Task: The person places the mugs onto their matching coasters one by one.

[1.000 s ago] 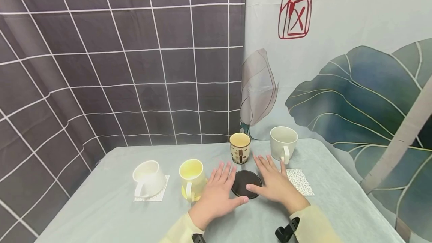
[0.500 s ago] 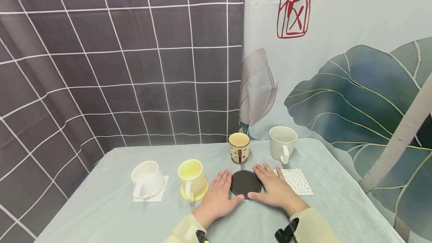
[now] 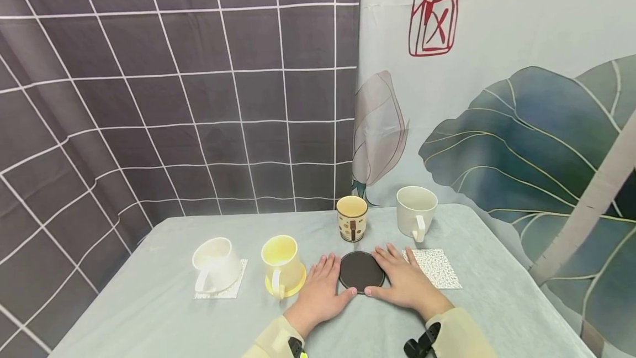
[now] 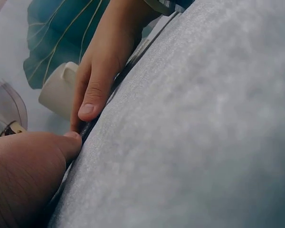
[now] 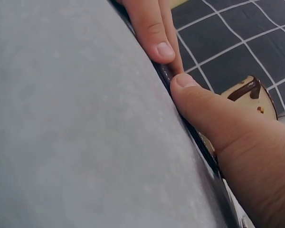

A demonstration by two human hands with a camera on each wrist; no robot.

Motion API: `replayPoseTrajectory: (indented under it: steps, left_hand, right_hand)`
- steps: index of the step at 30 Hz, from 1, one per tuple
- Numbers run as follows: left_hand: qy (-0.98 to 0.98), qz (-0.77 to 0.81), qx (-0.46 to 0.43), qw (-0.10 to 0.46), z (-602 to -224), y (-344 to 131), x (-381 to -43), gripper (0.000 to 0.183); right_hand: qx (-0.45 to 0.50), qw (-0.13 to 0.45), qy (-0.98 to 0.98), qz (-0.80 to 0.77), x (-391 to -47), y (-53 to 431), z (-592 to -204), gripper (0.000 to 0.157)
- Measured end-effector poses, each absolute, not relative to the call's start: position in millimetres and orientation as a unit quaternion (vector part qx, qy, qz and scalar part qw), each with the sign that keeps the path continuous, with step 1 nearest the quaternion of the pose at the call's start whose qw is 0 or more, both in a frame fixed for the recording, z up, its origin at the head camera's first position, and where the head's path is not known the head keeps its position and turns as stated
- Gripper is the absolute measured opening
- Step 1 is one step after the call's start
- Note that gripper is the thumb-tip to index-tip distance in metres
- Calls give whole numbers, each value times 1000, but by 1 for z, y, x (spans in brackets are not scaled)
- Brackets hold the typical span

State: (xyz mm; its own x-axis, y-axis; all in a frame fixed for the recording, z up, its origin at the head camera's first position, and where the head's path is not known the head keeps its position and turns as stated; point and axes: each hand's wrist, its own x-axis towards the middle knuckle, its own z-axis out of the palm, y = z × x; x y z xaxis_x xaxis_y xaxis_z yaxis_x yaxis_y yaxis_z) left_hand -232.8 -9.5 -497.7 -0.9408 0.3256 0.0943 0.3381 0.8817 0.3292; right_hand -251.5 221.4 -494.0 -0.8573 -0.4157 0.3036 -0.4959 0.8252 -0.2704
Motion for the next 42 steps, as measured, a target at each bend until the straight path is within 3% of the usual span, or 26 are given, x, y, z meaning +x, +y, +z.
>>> replayPoseTrajectory:
  steps: [14, 21, 30, 37, 42]
  left_hand:
    - [-972, -152, -175, 27, -500, -12, -237, 82]
    - [-972, -157, -172, 31, -500, -13, -236, 82]
    - [-971, -157, -175, 41, -499, -14, -236, 82]
    - [-971, -161, -175, 39, -497, -14, -234, 82]
    - [-972, -155, -174, 34, -500, -12, -237, 82]
  right_hand:
    - [236, 130, -949, 167, -251, 215, -495, 91]
    - [211, 115, -950, 200, -258, 214, -490, 75]
    - [128, 68, -914, 380, -276, 201, -469, 52]
    - [60, 13, -826, 561, -289, 183, -453, 53]
    - [17, -10, -796, 605, -295, 175, -450, 55]
